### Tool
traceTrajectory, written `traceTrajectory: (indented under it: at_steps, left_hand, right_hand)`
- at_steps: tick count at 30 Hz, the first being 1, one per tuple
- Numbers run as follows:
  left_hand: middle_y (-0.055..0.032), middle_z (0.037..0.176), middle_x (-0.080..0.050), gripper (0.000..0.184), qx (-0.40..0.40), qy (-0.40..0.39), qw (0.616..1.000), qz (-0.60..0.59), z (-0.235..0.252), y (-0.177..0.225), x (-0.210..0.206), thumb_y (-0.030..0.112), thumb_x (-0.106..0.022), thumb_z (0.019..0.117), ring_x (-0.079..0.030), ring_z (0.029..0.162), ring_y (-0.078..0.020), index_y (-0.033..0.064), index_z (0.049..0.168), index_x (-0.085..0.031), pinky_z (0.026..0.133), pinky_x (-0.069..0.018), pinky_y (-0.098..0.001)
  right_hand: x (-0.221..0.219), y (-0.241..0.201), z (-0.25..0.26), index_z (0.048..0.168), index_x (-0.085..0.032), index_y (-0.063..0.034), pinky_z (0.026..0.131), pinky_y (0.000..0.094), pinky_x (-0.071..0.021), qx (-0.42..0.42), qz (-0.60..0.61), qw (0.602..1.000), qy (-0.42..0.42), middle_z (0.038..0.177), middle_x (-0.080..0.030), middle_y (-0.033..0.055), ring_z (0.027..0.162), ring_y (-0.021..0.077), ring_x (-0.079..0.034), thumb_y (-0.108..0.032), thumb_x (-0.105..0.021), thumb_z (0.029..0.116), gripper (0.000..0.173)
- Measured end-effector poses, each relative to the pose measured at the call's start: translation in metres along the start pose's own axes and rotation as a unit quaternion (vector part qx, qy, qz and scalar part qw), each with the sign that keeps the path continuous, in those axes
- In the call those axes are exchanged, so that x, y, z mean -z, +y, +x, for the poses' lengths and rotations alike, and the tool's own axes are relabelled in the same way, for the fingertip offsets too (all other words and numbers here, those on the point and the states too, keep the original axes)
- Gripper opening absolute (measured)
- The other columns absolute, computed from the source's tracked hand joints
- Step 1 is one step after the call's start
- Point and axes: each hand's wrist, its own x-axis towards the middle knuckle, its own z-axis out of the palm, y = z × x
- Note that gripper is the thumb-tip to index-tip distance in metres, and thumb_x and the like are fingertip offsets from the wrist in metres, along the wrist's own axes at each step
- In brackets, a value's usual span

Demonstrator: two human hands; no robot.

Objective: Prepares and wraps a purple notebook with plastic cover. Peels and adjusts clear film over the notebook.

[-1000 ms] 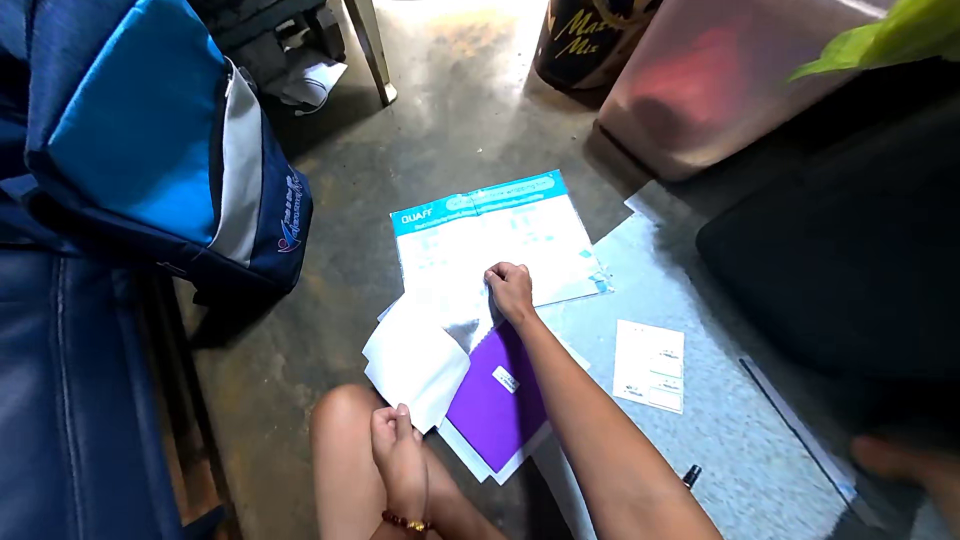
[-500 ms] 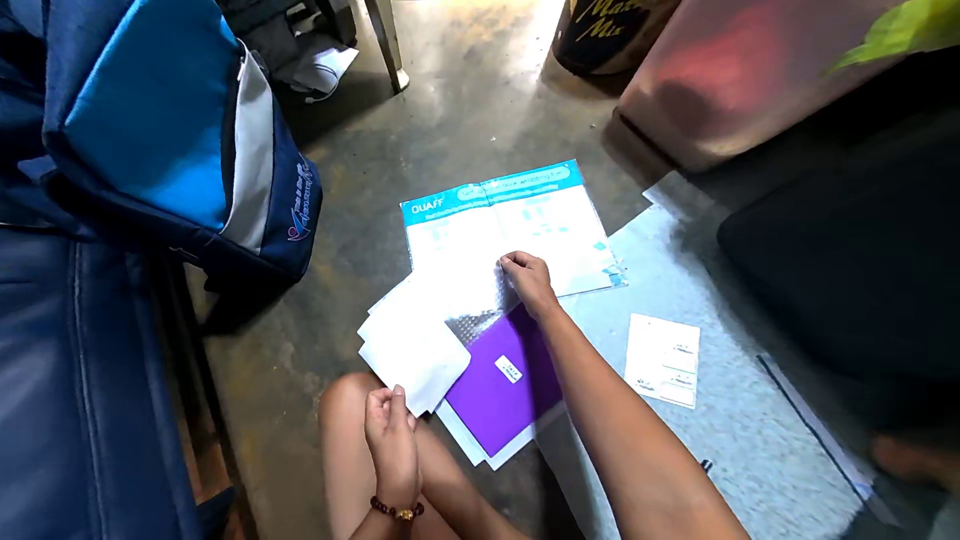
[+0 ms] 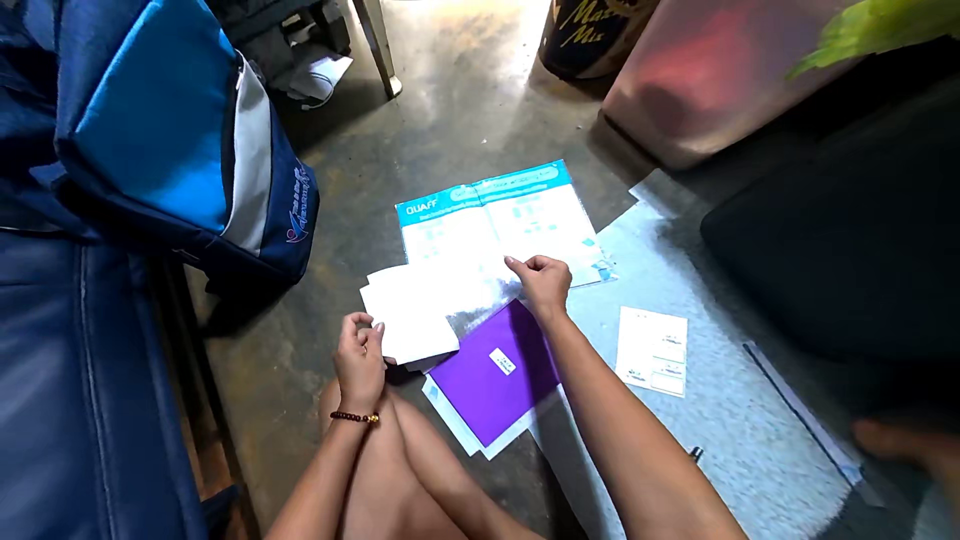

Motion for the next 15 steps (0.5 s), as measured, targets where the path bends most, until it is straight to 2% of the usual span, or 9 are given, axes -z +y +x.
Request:
traceTrajectory:
  at_steps: [2,5,7,9,10,12,14,15]
  left_hand:
    - [-0.0057,0.085,-0.065,0.013,0.0,-0.033,0.999,0.006,0.008,-0.001,0.002,0.003,-0.057,0.1023,-0.061,0.058,-0.0024,-0.0059,0.109,-0.064,0.052,-0.0528,-0.0175]
    - [-0.0063,0.094,-0.069,0.015,0.016,-0.079,0.997,0.018,0.018,0.002,0.006,0.002,-0.057,0.1014,-0.062,0.066,-0.0016,-0.0039,0.109,-0.069,0.059,-0.0529,-0.0171]
    - [-0.0078,0.099,-0.069,0.021,0.004,-0.097,0.994,0.059,0.022,0.006,0.007,0.006,-0.069,0.094,-0.061,0.071,-0.0041,-0.0029,0.113,-0.069,0.065,-0.0525,-0.0204]
    - [-0.0136,0.111,-0.066,0.041,-0.026,-0.11,0.988,0.105,0.024,0.01,0.005,0.009,-0.082,0.0824,-0.06,0.081,-0.0106,-0.0038,0.119,-0.067,0.074,-0.0521,-0.0255]
    - [-0.016,0.114,-0.065,0.045,-0.044,-0.109,0.986,0.122,0.024,0.01,0.003,0.007,-0.084,0.0797,-0.061,0.083,-0.0133,-0.0045,0.12,-0.066,0.075,-0.0521,-0.027]
    - [-0.0194,0.115,-0.065,0.042,-0.066,-0.103,0.982,0.144,0.025,0.01,0.0,0.001,-0.079,0.0803,-0.062,0.088,-0.019,-0.0063,0.12,-0.066,0.079,-0.0521,-0.0319]
    - [-0.0203,0.119,-0.066,0.038,-0.064,-0.099,0.982,0.149,0.025,0.009,-0.001,-0.001,-0.076,0.0835,-0.064,0.097,-0.0228,-0.0057,0.12,-0.067,0.086,-0.0527,-0.0353]
    - [-0.0204,0.119,-0.066,0.035,-0.064,-0.096,0.983,0.146,0.025,0.007,-0.001,-0.002,-0.075,0.084,-0.064,0.101,-0.0238,-0.0055,0.118,-0.067,0.089,-0.0524,-0.0361]
  right_hand:
    - [-0.001,-0.002,-0.001,0.079,-0.067,0.0037,0.068,0.0496,-0.0451,-0.042,0.016,0.999,-0.002,0.073,-0.061,0.0133,0.068,0.0244,-0.055,-0.03,-0.077,0.0931,0.038]
    - [0.001,-0.004,-0.004,0.081,-0.071,0.0017,0.069,0.0484,-0.0465,-0.083,0.032,0.996,-0.012,0.075,-0.066,0.0117,0.068,0.0229,-0.058,-0.031,-0.074,0.0953,0.035]
    - [0.006,-0.008,-0.005,0.085,-0.072,0.0015,0.072,0.053,-0.0464,-0.091,0.01,0.995,-0.027,0.08,-0.067,0.0154,0.074,0.0282,-0.059,-0.033,-0.075,0.095,0.036]
    - [0.014,-0.018,-0.002,0.092,-0.074,0.0021,0.079,0.0615,-0.0461,-0.091,-0.047,0.994,-0.05,0.092,-0.069,0.0228,0.089,0.0386,-0.063,-0.035,-0.075,0.0945,0.037]
    - [0.018,-0.024,0.0,0.094,-0.074,0.0021,0.081,0.0634,-0.0458,-0.087,-0.077,0.991,-0.061,0.096,-0.07,0.0248,0.094,0.0417,-0.064,-0.036,-0.074,0.0948,0.038]
    - [0.024,-0.03,0.006,0.096,-0.075,0.0031,0.082,0.0657,-0.046,-0.077,-0.105,0.987,-0.095,0.099,-0.07,0.0265,0.098,0.044,-0.065,-0.035,-0.071,0.097,0.038]
    - [0.023,-0.029,0.018,0.097,-0.074,0.0041,0.079,0.0627,-0.0463,-0.085,-0.091,0.983,-0.133,0.094,-0.068,0.0246,0.09,0.0395,-0.063,-0.033,-0.066,0.1009,0.038]
    - [0.021,-0.027,0.024,0.097,-0.074,0.0031,0.074,0.0554,-0.046,-0.105,-0.078,0.981,-0.147,0.086,-0.065,0.0191,0.079,0.0314,-0.058,-0.032,-0.062,0.1031,0.037]
